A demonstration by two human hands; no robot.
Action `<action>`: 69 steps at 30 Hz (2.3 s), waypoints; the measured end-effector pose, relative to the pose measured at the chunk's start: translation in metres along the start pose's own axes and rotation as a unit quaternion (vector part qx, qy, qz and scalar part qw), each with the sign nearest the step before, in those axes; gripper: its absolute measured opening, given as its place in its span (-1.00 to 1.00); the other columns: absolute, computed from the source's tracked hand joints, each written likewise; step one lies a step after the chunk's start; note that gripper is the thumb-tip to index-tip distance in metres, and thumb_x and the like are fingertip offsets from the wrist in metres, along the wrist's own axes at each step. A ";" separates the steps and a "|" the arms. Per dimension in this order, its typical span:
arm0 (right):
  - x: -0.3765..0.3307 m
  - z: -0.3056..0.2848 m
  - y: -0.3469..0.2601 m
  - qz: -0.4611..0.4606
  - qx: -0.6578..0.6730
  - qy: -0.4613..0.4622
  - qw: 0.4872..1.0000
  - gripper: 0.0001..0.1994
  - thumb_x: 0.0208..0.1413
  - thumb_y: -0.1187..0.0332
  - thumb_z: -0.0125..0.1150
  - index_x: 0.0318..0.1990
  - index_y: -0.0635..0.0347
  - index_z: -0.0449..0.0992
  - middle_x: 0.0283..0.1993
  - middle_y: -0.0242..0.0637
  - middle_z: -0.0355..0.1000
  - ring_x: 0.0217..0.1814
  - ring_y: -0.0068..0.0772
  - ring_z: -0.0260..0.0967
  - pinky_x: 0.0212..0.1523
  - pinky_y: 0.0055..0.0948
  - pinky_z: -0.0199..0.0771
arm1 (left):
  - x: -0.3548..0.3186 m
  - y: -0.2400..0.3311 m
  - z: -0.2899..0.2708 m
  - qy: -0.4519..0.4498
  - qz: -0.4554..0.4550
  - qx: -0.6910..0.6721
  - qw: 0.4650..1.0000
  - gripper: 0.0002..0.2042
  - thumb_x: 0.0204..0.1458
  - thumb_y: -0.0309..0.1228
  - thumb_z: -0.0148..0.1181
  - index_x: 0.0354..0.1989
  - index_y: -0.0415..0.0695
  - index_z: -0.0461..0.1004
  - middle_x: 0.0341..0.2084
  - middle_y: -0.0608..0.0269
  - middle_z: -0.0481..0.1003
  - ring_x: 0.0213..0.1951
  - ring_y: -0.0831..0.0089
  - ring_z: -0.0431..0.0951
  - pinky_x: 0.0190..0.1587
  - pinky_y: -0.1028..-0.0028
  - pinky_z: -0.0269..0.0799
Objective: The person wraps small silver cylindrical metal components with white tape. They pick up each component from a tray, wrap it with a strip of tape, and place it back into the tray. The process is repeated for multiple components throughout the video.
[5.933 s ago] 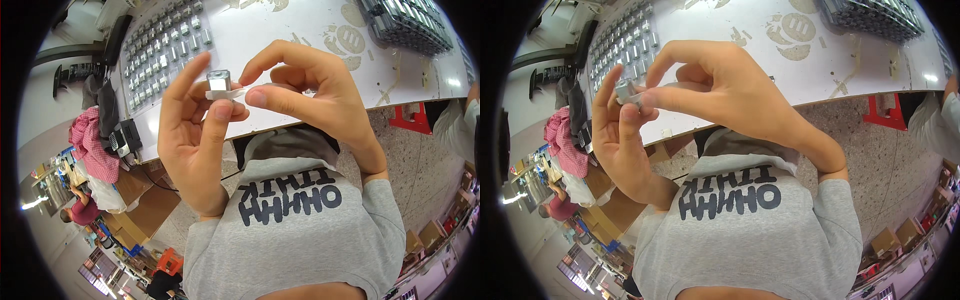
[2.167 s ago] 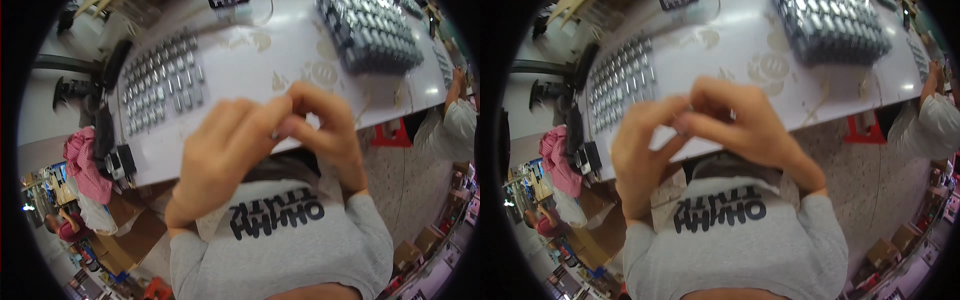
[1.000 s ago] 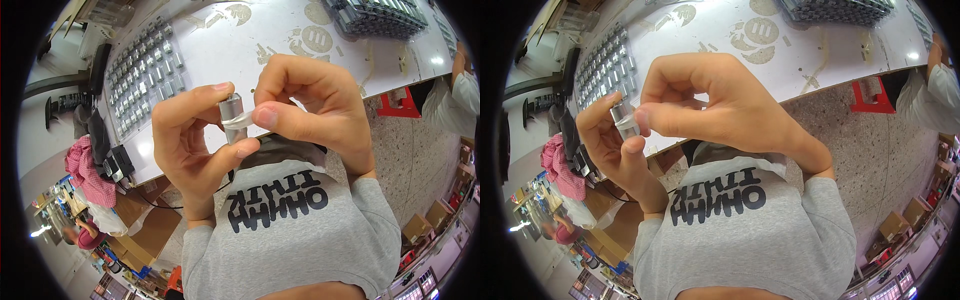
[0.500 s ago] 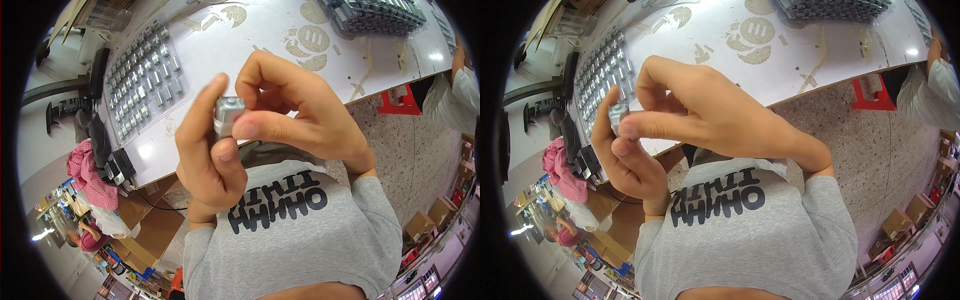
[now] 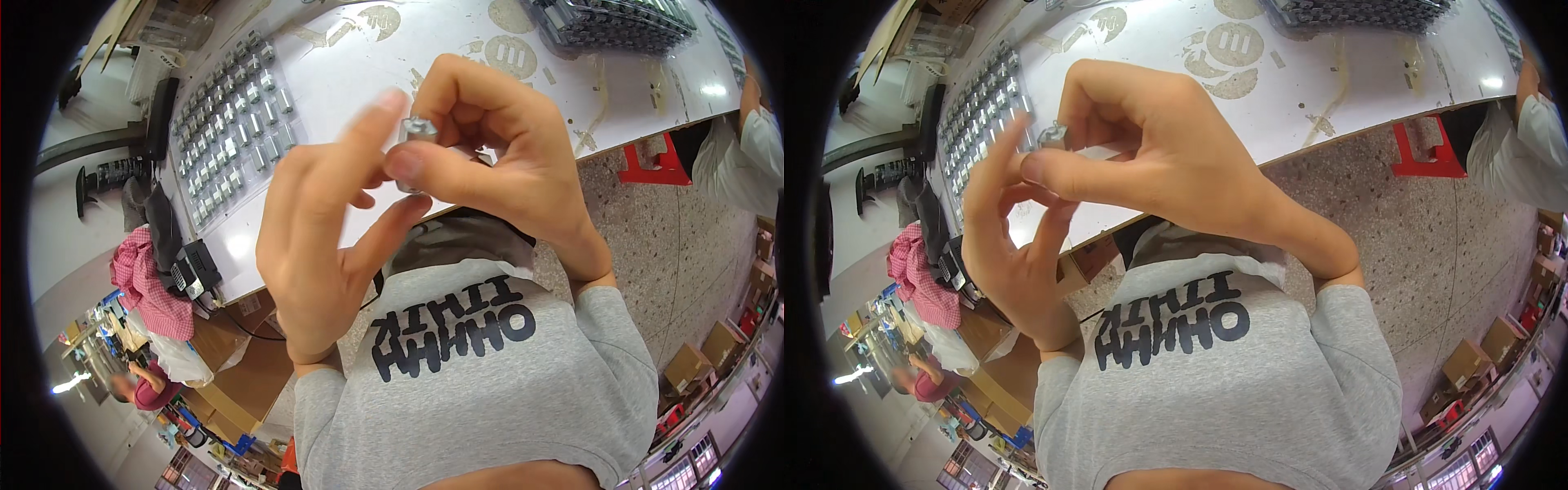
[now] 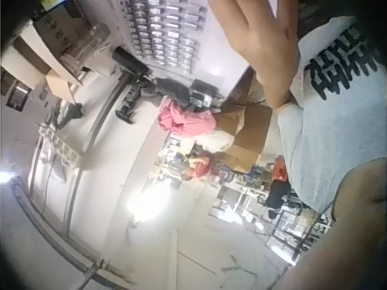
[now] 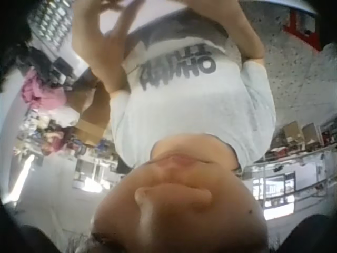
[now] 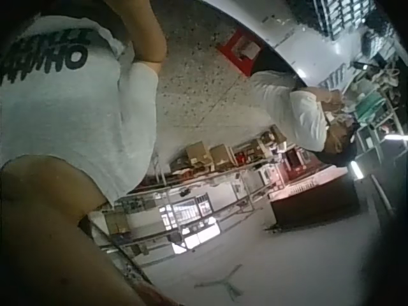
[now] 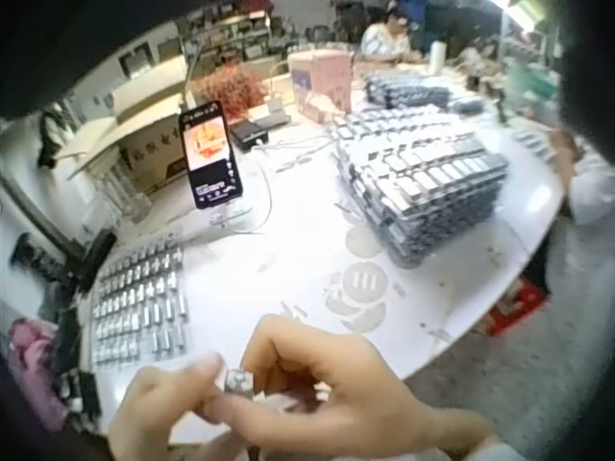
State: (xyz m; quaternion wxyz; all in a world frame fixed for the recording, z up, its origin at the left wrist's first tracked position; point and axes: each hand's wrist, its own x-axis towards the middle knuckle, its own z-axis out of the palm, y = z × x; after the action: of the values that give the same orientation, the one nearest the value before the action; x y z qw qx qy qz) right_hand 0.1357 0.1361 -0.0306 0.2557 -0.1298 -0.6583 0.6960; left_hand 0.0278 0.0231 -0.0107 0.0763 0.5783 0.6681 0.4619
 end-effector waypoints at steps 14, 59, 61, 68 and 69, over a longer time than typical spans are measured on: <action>0.002 -0.016 -0.005 0.109 0.115 -0.113 0.981 -0.86 -0.04 0.39 0.10 -0.48 0.30 0.39 -0.52 -0.45 0.29 -0.46 -0.73 0.16 -0.45 -0.72 0.11 | 0.003 -0.006 -0.008 -0.010 -0.091 -0.155 0.984 -0.56 -0.41 -0.63 0.29 -0.22 -0.28 0.34 -0.52 0.25 0.42 -0.48 0.57 0.42 -0.37 0.62 0.38; -0.001 -0.008 -0.007 0.024 0.134 -0.074 0.988 -0.91 -0.16 0.48 0.15 -0.55 0.25 0.36 -0.55 -0.45 0.28 -0.49 -0.69 0.15 -0.44 -0.70 0.10 | -0.012 -0.007 0.007 -0.022 -0.083 -0.287 0.954 -0.45 -0.17 -0.44 0.24 -0.07 -0.25 0.03 -0.38 0.12 0.35 -0.44 0.53 0.40 -0.38 0.64 0.30; -0.001 -0.007 -0.010 0.039 0.126 -0.070 0.989 -0.91 -0.16 0.49 0.15 -0.56 0.25 0.35 -0.57 -0.46 0.28 -0.51 -0.70 0.14 -0.47 -0.71 0.09 | -0.012 -0.002 0.012 0.007 -0.097 -0.216 0.972 -0.47 -0.13 -0.23 0.12 -0.08 -0.26 0.06 -0.35 0.13 0.32 -0.47 0.58 0.37 -0.43 0.66 0.27; -0.005 0.001 -0.007 -0.004 0.084 -0.039 0.996 -0.89 -0.16 0.49 0.13 -0.58 0.25 0.33 -0.63 -0.46 0.25 -0.59 -0.70 0.11 -0.55 -0.69 0.09 | -0.011 -0.004 0.016 0.026 -0.052 -0.110 0.992 -0.58 -0.09 -0.30 0.09 -0.14 -0.29 0.14 -0.39 0.14 0.34 -0.47 0.54 0.38 -0.43 0.63 0.29; -0.005 0.000 -0.007 -0.012 0.069 -0.039 0.997 -0.90 -0.16 0.50 0.13 -0.58 0.25 0.33 -0.63 -0.46 0.25 -0.60 -0.70 0.11 -0.56 -0.69 0.09 | -0.011 -0.004 0.017 0.026 -0.046 -0.103 0.993 -0.60 -0.08 -0.32 0.09 -0.14 -0.29 0.15 -0.39 0.14 0.35 -0.47 0.54 0.38 -0.43 0.62 0.30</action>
State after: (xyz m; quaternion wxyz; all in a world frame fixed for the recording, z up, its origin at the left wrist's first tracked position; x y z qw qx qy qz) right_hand 0.1411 0.1333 -0.0241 0.2465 -0.0766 -0.6197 0.7412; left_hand 0.0394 0.0229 -0.0280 0.1395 0.5237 0.6446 0.5393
